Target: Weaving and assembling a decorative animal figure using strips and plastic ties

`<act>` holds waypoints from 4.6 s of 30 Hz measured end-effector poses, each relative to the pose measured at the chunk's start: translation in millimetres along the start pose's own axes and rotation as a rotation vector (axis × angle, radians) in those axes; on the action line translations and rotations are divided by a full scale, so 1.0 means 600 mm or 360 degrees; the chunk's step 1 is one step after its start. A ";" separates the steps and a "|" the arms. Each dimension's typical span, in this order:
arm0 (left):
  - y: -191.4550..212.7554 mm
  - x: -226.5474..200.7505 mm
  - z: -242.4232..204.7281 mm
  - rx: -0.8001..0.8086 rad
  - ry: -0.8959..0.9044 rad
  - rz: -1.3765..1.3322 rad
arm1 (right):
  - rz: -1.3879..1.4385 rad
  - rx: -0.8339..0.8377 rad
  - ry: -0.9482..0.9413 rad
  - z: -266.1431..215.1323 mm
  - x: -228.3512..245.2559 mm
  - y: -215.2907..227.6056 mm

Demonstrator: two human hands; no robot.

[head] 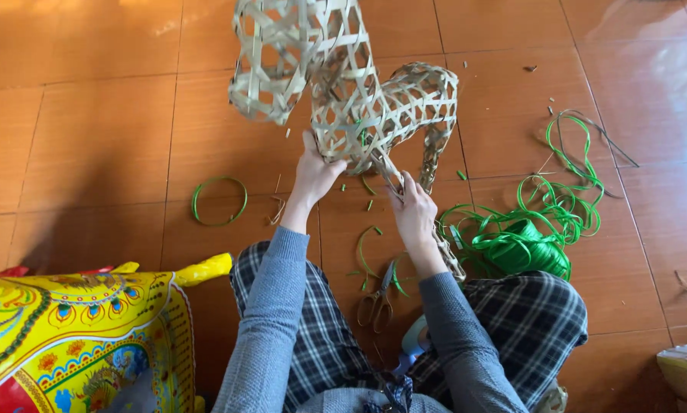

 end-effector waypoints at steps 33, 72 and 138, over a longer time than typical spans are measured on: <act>-0.094 -0.104 -0.084 0.0072 -0.0435 0.0253 | 0.1257 -0.0092 -0.0069 0.117 0.023 0.120; -0.047 -0.017 -0.045 0.0221 -0.0244 0.0370 | 0.1094 0.0650 -0.0357 -0.011 -0.021 0.041; -0.057 -0.042 -0.077 0.0081 -0.0506 -0.0006 | 0.1957 0.1171 -0.0642 0.005 0.034 -0.007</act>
Point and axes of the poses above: each hand's wrist, its own z-axis towards the middle knuckle, its own y-axis out of the back of the hand, x = y × z, the point moved 7 cm from there along z, towards the middle knuckle, and after that the axes turned 3 degrees about -z, right-handed, at the moved point
